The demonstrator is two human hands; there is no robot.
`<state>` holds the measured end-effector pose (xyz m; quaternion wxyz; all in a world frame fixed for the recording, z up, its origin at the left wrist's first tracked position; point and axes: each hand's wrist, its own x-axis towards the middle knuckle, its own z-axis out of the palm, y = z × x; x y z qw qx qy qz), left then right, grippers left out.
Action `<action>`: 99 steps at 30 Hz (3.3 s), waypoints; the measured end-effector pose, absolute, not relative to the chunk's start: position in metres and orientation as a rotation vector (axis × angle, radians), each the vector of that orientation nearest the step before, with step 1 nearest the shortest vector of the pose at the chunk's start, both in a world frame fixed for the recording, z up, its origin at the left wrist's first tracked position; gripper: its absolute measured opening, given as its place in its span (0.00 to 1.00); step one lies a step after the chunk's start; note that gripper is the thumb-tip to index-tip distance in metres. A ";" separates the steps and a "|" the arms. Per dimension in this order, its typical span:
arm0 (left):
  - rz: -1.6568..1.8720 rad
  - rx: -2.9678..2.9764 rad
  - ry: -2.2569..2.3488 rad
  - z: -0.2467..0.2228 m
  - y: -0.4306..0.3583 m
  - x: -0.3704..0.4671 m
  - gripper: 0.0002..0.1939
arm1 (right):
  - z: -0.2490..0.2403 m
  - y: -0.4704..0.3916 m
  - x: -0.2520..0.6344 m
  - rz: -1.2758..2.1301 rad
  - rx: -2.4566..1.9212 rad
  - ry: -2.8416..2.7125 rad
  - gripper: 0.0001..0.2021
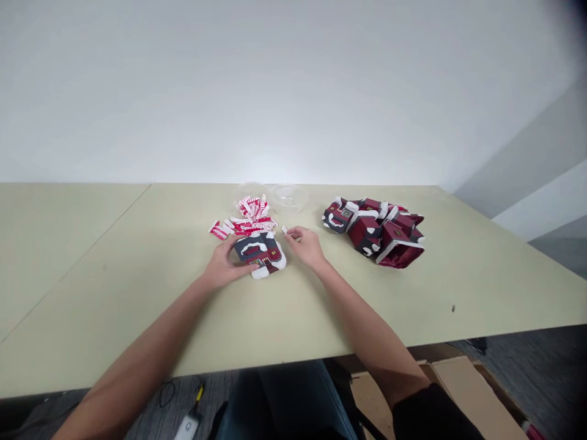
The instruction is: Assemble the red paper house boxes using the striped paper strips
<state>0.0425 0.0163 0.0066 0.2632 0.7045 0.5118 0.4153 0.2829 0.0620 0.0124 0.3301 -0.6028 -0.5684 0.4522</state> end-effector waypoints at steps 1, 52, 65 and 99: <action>1.121 1.884 1.398 0.007 0.017 0.042 0.42 | 0.011 0.063 0.288 0.993 -1.626 -1.579 0.12; 1.203 1.368 1.409 0.028 -0.008 0.070 0.56 | 0.012 0.035 0.278 -0.267 -0.750 -2.194 0.10; 1.211 1.370 1.395 0.027 -0.009 0.070 0.54 | 0.016 0.033 0.279 -0.428 -0.687 -2.196 0.11; 1.331 1.528 1.134 0.022 -0.004 0.068 0.39 | 0.010 0.029 0.271 0.091 -0.617 -1.841 0.21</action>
